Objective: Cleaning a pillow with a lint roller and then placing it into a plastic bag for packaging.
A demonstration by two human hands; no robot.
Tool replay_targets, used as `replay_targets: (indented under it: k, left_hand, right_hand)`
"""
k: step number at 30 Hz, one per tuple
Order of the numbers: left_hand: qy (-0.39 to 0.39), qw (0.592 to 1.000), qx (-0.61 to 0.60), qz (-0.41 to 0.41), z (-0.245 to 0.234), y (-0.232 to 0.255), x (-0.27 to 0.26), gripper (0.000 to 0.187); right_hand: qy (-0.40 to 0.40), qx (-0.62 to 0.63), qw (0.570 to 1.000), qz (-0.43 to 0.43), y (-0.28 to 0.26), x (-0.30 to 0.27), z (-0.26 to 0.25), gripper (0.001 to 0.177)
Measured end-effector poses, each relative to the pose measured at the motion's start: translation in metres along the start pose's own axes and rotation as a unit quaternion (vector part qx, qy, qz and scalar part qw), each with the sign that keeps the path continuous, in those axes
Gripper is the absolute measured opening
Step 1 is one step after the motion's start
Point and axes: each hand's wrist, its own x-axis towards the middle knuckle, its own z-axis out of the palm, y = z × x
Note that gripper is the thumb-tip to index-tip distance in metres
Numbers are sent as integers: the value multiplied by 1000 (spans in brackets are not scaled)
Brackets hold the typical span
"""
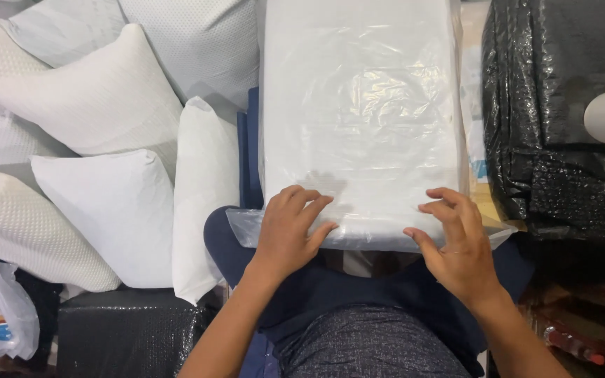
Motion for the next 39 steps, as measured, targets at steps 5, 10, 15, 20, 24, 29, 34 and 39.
replay_targets:
  k: [5, 10, 15, 20, 24, 29, 34, 39]
  left_hand:
    - [-131, 983, 125, -11, 5, -10, -4, 40]
    - [-153, 980, 125, -28, 17, -23, -1, 26]
    - [-161, 981, 91, -62, 18, -26, 5, 13]
    - [-154, 983, 52, -87, 12, -25, 12, 7]
    - [-164, 982, 33, -93, 10, -27, 17, 8]
    - [-144, 987, 11, -76, 14, -33, 19, 6]
    - [-143, 987, 7, -71, 10, -32, 24, 8]
    - [-149, 986, 10, -75, 14, -36, 24, 11]
  right_hand:
    - [-109, -133, 982, -82, 39, -9, 23, 57]
    - [-117, -131, 981, -76, 59, -4, 31, 51]
    - [-127, -102, 986, -49, 56, 4, 27, 53]
    - [-141, -91, 985, -41, 57, 12, 27, 50]
    - [-144, -89, 985, -42, 57, 20, 27, 50]
    - [-152, -79, 985, -37, 58, 27, 28, 49]
    - [-173, -90, 981, -2, 57, 32, 26, 50]
    - [-184, -89, 979, 28, 52, 38, 22, 53]
